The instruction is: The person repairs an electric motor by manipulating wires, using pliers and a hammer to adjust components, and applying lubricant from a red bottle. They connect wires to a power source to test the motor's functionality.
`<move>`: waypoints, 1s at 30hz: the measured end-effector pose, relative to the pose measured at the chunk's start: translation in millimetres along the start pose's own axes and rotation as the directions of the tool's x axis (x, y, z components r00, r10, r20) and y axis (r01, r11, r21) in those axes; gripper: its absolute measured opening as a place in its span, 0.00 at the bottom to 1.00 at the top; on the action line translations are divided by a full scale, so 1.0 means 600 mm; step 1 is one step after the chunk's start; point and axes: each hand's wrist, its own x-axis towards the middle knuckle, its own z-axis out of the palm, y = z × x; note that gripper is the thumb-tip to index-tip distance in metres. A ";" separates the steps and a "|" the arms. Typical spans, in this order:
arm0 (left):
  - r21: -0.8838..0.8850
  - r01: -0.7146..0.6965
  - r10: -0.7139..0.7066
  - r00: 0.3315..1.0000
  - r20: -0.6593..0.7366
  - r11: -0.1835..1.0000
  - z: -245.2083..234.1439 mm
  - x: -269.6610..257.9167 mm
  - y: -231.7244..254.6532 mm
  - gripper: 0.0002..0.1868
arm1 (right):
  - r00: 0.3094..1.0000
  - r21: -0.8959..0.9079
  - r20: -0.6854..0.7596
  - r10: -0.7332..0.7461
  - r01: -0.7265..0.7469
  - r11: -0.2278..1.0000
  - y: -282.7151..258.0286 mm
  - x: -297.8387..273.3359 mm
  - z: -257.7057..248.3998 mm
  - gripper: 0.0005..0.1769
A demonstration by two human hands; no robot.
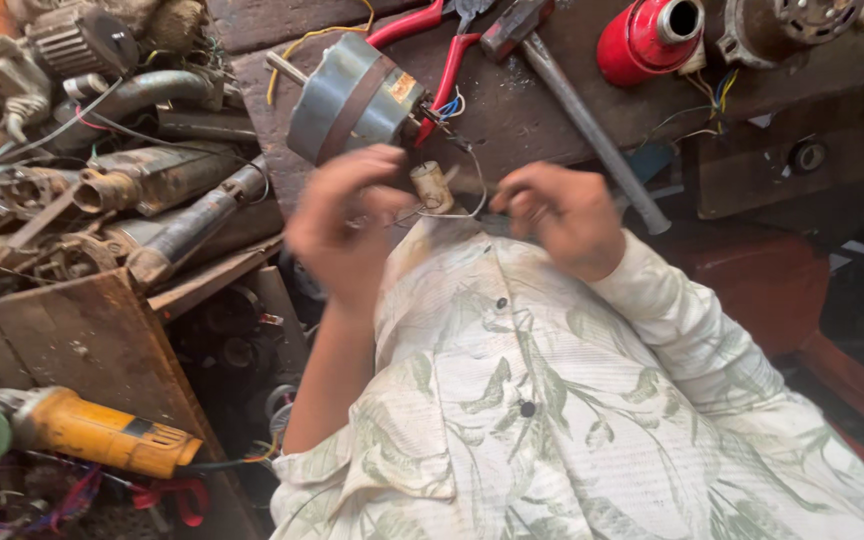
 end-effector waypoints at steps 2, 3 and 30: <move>-0.139 0.006 -0.040 0.970 -0.242 0.990 -0.043 0.043 -0.046 0.08 | 0.982 -0.065 -0.161 0.094 -0.106 0.992 0.024 -0.001 -0.007 0.10; -0.165 0.108 -0.149 0.953 -0.265 0.980 -0.071 0.074 -0.074 0.11 | 0.961 -0.093 -0.240 0.137 -0.163 0.982 0.038 0.000 -0.011 0.10; -0.367 0.673 -0.696 0.712 0.088 0.642 -0.131 0.149 -0.245 0.16 | 0.929 -0.843 -0.365 -0.068 -0.298 0.448 0.115 0.080 0.029 0.11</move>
